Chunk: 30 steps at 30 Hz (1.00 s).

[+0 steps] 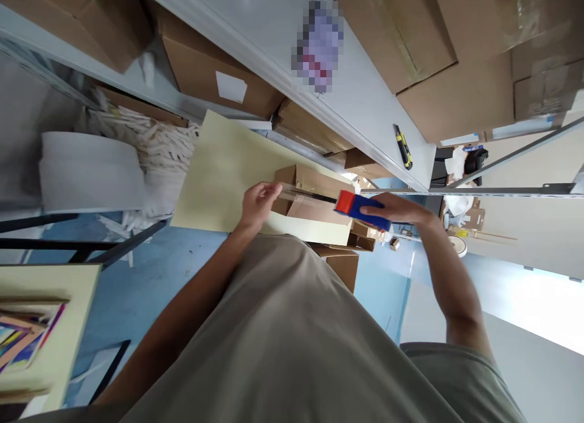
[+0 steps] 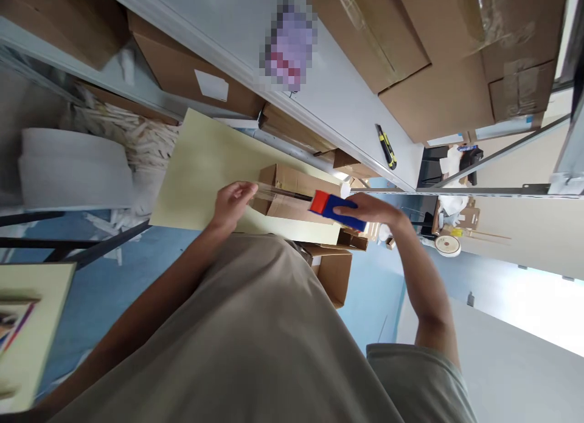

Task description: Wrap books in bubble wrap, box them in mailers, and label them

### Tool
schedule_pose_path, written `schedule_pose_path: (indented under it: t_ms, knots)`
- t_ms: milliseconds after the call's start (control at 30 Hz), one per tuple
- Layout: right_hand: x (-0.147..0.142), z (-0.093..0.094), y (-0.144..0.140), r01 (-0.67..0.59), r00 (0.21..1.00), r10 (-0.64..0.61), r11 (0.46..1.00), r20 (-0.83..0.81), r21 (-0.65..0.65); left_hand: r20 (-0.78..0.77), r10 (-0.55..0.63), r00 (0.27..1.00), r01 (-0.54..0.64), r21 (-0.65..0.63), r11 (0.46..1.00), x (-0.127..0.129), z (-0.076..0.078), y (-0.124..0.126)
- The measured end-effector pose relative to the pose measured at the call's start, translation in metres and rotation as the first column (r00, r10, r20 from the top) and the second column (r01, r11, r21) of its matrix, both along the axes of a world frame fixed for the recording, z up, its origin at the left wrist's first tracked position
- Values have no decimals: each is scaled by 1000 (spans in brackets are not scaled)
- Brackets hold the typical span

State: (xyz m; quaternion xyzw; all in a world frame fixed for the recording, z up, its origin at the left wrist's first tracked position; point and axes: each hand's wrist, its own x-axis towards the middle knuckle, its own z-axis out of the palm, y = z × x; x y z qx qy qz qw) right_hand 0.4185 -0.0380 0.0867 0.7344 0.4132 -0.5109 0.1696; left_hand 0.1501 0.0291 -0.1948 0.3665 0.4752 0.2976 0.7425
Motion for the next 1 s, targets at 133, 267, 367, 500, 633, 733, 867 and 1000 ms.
schedule_pose_path:
  t_ms: [133, 267, 367, 500, 633, 733, 867, 1000]
  knots:
    - [13, 21, 24, -87, 990, 88, 996, 107, -9, 44, 15, 999, -12, -76, 997, 8, -12, 8]
    - [-6, 16, 48, -85, 990, 86, 996, 109, -10, 51, 59, 997, -51, -144, 988, 11, -25, 8]
    - [-25, 8, 63, -99, 989, 95, 995, 110, 29, 30, 67, 997, -58, -222, 973, 13, -38, 6]
    - [-42, -7, 75, -168, 982, 159, 982, 104, 82, -32, 61, 998, -67, -255, 964, 19, -54, 4]
    - [-50, -24, 78, -170, 984, 161, 976, 74, 139, -73, 51, 996, -68, -255, 965, 27, -64, 2]
    - [-55, -30, 79, -169, 983, 155, 971, 94, 170, -103, 53, 993, -77, -240, 968, 32, -69, 0]
    - [-61, -30, 80, -196, 971, 172, 970, 168, 140, -104, 59, 993, -80, -206, 975, 40, -73, -4]
    - [-65, -29, 82, -193, 968, 172, 975, 182, 109, -144, 63, 987, -91, -196, 976, 47, -77, -7]
